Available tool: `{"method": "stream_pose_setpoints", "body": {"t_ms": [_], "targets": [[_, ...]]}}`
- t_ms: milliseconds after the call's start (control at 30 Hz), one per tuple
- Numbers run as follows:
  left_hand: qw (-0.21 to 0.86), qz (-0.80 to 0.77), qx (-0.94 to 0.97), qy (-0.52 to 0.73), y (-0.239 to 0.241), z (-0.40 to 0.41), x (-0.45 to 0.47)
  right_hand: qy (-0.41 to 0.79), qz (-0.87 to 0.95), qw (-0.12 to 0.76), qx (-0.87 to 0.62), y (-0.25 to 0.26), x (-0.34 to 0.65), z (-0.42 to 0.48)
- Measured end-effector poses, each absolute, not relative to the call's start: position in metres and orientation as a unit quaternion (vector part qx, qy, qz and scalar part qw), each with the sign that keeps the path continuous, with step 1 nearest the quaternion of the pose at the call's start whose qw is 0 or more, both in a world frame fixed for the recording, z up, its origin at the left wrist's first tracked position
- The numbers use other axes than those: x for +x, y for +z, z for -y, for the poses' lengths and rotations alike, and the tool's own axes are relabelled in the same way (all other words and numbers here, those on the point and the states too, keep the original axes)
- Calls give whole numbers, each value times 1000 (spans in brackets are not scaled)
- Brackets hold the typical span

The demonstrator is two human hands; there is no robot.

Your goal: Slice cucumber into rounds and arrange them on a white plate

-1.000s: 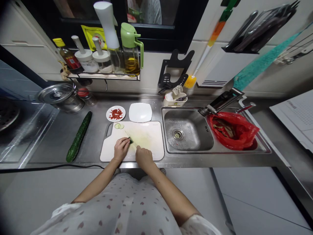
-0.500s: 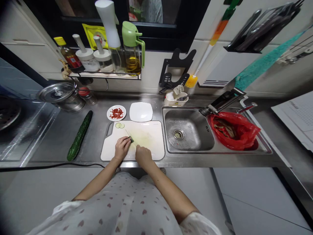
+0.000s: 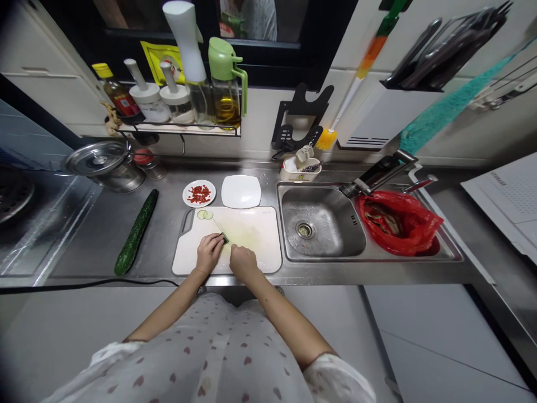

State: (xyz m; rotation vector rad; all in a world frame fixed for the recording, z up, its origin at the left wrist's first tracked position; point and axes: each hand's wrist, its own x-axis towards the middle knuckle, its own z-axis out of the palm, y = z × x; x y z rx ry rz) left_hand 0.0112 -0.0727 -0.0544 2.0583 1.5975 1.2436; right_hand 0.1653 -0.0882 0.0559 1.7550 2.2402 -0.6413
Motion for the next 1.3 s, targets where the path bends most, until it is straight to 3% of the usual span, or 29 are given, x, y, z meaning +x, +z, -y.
{"method": "stream_pose_setpoints", "body": {"t_ms": [1300], "targets": [[111,-534,715,438,-55,72,11,-233,-754,135,600,61,166,89]]}}
